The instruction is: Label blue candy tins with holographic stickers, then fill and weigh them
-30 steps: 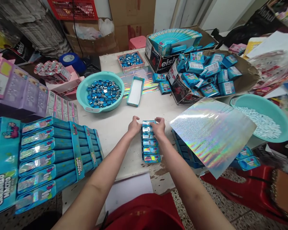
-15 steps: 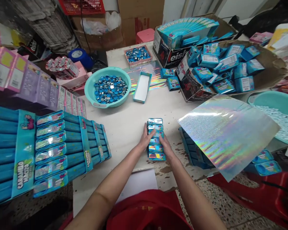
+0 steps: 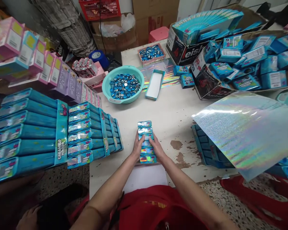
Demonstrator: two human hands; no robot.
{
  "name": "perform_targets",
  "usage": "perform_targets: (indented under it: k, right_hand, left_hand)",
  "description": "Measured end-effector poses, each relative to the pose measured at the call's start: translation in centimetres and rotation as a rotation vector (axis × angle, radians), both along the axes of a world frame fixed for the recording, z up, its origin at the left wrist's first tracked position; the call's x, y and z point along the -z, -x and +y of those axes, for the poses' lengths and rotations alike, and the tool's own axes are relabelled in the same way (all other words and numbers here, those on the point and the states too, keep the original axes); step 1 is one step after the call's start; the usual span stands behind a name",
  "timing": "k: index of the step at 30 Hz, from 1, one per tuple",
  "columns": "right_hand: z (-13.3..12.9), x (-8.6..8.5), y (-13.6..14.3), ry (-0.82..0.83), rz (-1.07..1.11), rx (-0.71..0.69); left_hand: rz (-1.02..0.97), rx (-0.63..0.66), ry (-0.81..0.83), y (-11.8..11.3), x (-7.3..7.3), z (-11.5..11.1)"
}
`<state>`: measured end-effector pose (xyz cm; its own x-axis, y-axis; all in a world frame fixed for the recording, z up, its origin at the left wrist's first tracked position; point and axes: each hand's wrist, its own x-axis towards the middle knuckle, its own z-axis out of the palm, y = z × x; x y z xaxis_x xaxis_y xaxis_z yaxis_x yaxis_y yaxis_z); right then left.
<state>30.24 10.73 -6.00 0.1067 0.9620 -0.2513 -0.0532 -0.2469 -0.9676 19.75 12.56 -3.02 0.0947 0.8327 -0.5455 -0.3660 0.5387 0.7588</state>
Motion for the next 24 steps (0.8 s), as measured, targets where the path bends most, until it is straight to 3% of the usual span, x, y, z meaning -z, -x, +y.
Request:
perform_targets:
  k: [5,9,13,20,24]
  right_hand:
    - [-4.5,0.3,2.6,0.246,0.075,-0.175]
    - [-7.7,0.1,4.2,0.3,0.062,-0.37]
    - [-9.9,0.1,6.3,0.334,-0.002,-0.527]
    - [-12.6,0.4,7.5,0.292,-0.029,-0.599]
    - [-13.6,0.9,8.2,0.288,-0.054,-0.74]
  left_hand:
    - [0.045,-0.153,0.093,3.4,-0.1,-5.7]
    - [0.077,-0.256,0.157,5.8,-0.3,-10.2]
    - [0.116,-0.306,0.217,8.2,-0.9,-13.1]
    - [0.319,-0.07,0.321,11.1,-1.7,-14.7]
    - [0.381,-0.048,0.375,13.0,-1.5,-15.8]
